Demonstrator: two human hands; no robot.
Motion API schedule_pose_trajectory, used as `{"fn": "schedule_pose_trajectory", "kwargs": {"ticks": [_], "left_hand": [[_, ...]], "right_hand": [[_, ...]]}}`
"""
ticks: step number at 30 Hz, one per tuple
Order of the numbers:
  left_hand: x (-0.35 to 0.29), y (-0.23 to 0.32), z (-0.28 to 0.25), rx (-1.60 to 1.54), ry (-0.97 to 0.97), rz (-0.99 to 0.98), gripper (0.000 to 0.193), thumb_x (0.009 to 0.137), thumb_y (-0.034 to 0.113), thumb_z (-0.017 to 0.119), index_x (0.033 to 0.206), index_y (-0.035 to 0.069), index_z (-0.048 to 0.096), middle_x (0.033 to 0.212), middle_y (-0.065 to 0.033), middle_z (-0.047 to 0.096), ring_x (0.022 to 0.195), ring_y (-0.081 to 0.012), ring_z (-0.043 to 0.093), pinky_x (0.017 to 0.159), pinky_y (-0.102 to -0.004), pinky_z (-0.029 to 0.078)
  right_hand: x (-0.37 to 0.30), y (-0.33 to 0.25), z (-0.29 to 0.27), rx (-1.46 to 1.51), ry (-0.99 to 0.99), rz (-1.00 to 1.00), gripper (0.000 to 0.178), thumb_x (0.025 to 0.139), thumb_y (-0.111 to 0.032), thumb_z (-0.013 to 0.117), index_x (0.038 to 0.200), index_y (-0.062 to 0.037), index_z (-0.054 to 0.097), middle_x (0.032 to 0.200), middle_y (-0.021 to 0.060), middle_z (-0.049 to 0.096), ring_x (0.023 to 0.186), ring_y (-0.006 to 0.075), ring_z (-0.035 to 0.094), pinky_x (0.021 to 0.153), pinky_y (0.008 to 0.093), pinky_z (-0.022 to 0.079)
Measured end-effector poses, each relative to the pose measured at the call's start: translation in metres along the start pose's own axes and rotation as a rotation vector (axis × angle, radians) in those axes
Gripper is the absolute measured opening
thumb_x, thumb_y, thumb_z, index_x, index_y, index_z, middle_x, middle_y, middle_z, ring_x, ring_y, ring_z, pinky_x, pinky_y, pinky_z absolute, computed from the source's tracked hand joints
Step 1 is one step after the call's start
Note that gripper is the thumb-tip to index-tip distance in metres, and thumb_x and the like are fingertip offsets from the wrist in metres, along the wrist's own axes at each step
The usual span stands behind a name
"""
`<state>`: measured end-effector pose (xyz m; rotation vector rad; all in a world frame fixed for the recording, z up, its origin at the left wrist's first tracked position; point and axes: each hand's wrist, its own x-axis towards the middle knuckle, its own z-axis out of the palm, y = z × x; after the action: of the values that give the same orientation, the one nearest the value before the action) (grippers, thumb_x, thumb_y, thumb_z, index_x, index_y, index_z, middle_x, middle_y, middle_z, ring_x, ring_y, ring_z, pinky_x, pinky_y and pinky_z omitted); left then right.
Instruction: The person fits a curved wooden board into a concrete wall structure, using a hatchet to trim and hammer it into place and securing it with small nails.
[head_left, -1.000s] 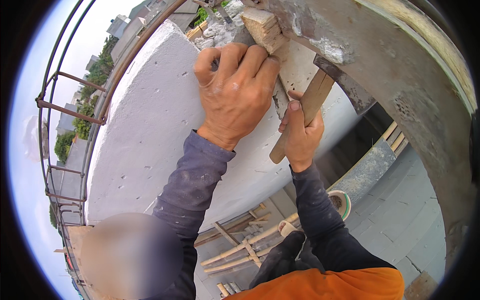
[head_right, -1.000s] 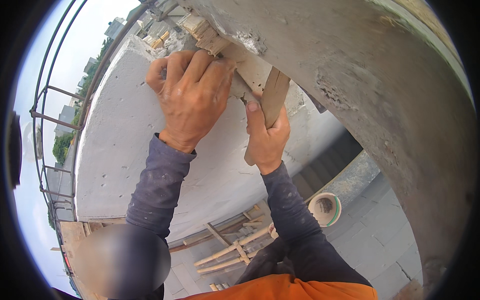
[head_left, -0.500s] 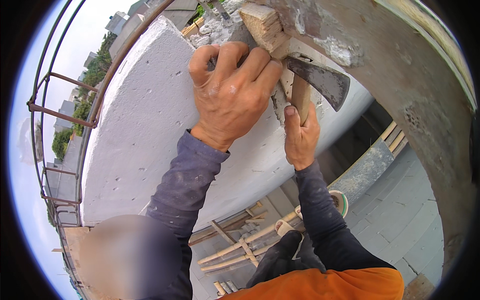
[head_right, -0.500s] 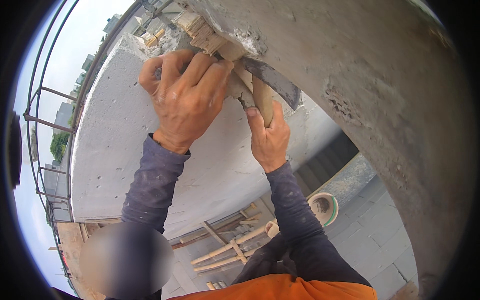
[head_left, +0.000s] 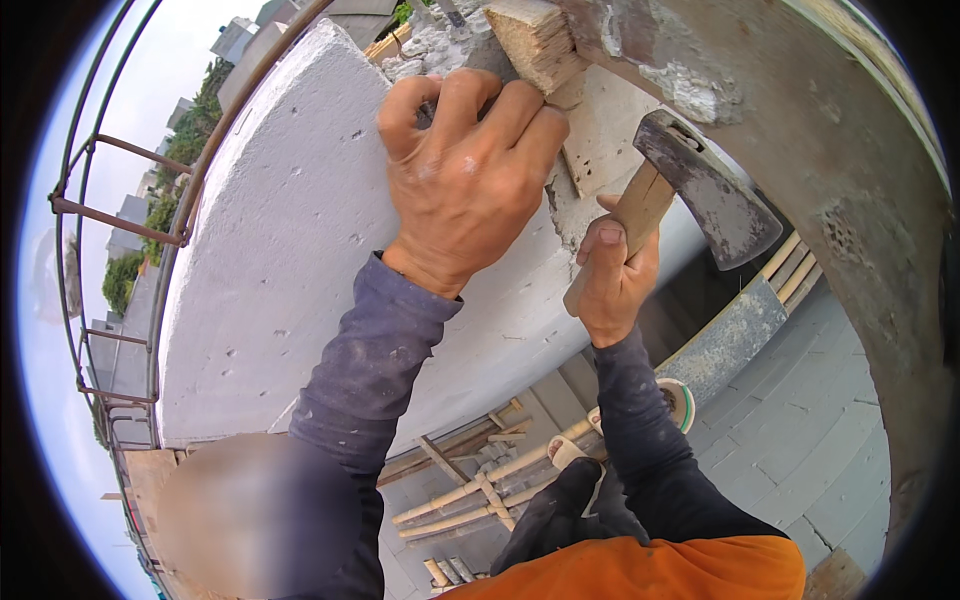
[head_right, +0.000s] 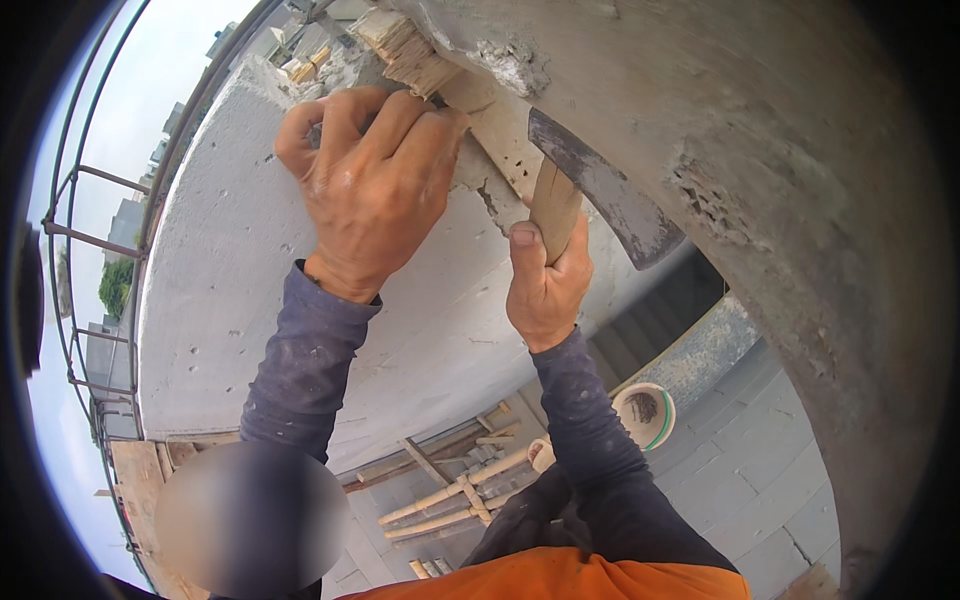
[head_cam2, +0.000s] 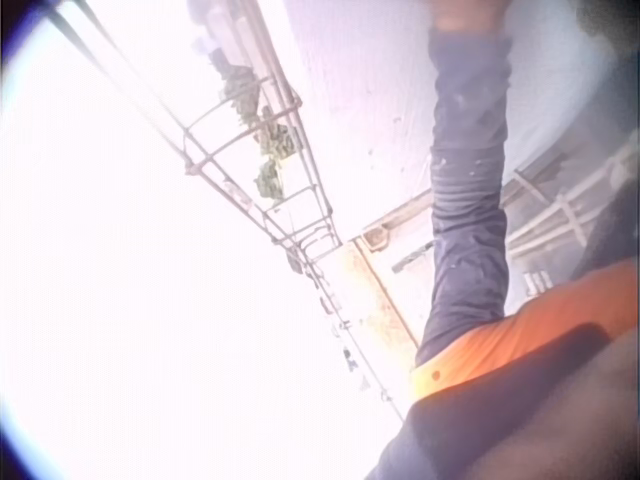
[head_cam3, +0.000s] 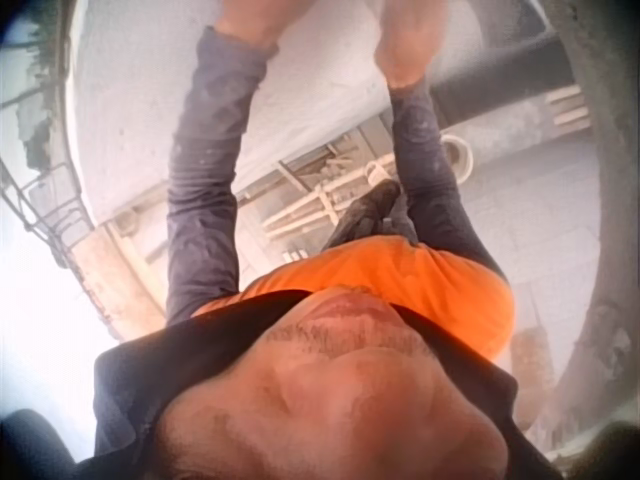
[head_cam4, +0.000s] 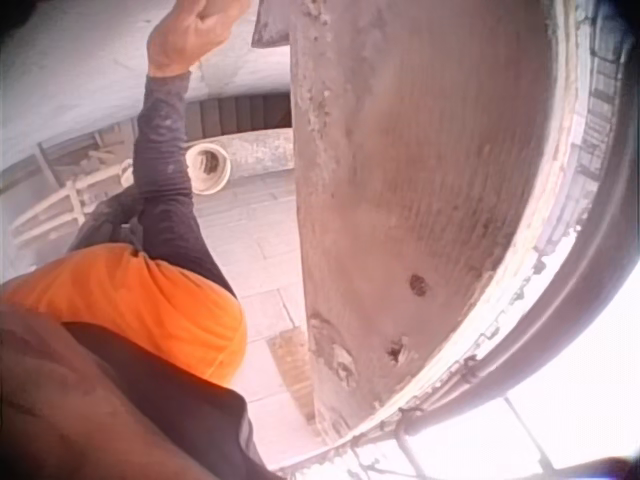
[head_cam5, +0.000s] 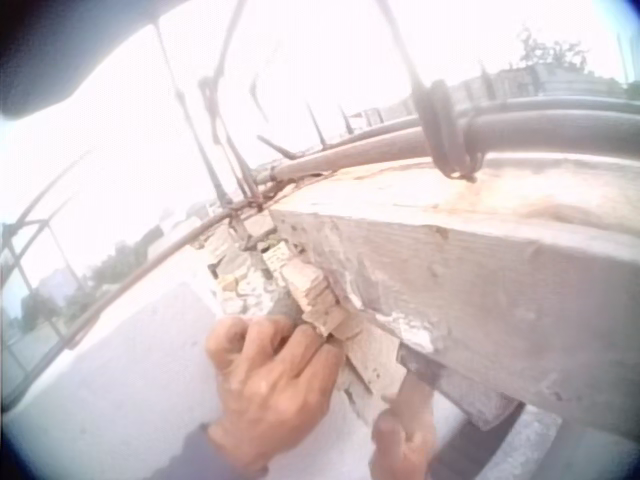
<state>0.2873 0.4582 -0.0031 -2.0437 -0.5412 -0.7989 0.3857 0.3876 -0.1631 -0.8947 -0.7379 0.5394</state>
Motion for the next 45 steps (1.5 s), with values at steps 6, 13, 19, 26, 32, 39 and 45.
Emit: {"fn": "schedule_pose_trajectory", "kwargs": {"ticks": [6,13,19,26,32,39,45], "left_hand": [[0.001,-0.001,0.0,0.01,-0.005,0.003,0.015,0.077,0.019,0.085,0.09,0.021,0.078,0.087,0.0095,0.068,0.095,-0.0136,0.061,0.101,-0.0425,0.027],[0.002,0.0,0.0,0.057,-0.007,0.01,0.015,0.078,0.019,0.085,0.091,0.021,0.078,0.085,0.0096,0.066,0.096,-0.0129,0.06,0.101,-0.0418,0.027],[-0.002,0.0,0.0,0.053,-0.043,-0.006,0.016,0.08,0.019,0.084,0.094,0.021,0.077,0.087,0.0091,0.065,0.099,-0.0132,0.059,0.101,-0.0417,0.026],[0.0,0.002,-0.004,0.059,-0.025,0.001,0.011,0.081,0.018,0.075,0.092,0.02,0.073,0.089,0.008,0.063,0.097,-0.0119,0.06,0.103,-0.0407,0.027],[0.002,0.004,-0.003,0.06,-0.049,-0.019,0.011,0.084,0.021,0.081,0.093,0.02,0.075,0.089,0.008,0.064,0.099,-0.0139,0.059,0.101,-0.0423,0.026],[0.0,0.003,0.001,0.037,-0.018,-0.022,0.011,0.082,0.025,0.083,0.09,0.022,0.076,0.088,0.0087,0.066,0.098,-0.0138,0.059,0.102,-0.0432,0.027],[-0.009,-0.002,-0.01,0.014,-0.107,0.039,0.03,0.08,0.022,0.084,0.11,0.027,0.081,0.103,0.0116,0.069,0.106,-0.0137,0.059,0.111,-0.0465,0.027]], "right_hand": [[0.005,0.002,0.003,-0.147,-0.107,0.246,0.047,0.103,-0.048,0.065,0.116,-0.0022,0.063,0.08,0.0079,0.068,0.072,0.0163,0.063,0.068,0.0334,0.052],[0.014,0.002,0.001,-0.093,-0.121,0.252,0.045,0.104,-0.045,0.064,0.114,-0.0008,0.063,0.079,0.0051,0.067,0.069,0.0135,0.062,0.064,0.0328,0.051],[0.022,-0.019,0.008,0.003,-0.052,0.256,0.043,0.099,-0.032,0.073,0.124,0.0019,0.064,0.076,0.0042,0.065,0.066,0.0114,0.06,0.062,0.0304,0.051],[0.056,-0.049,0.027,0.42,-0.024,0.374,0.036,0.093,-0.021,0.079,0.118,0.0036,0.067,0.07,0.0033,0.063,0.053,0.0108,0.057,0.048,0.0273,0.049],[0.068,-0.042,0.035,0.375,-0.042,0.361,0.019,0.092,-0.015,0.078,0.098,0.0019,0.071,0.067,0.0036,0.062,0.05,0.0122,0.057,0.048,0.028,0.049],[0.079,-0.044,0.035,0.353,-0.057,0.306,0.013,0.091,-0.011,0.077,0.09,0.0013,0.071,0.066,0.0038,0.063,0.051,0.0117,0.058,0.048,0.0276,0.048],[0.083,-0.043,0.029,0.328,-0.116,0.333,0.017,0.091,-0.014,0.079,0.097,0.0002,0.07,0.072,0.0037,0.063,0.057,0.0123,0.058,0.051,0.0282,0.05]]}}
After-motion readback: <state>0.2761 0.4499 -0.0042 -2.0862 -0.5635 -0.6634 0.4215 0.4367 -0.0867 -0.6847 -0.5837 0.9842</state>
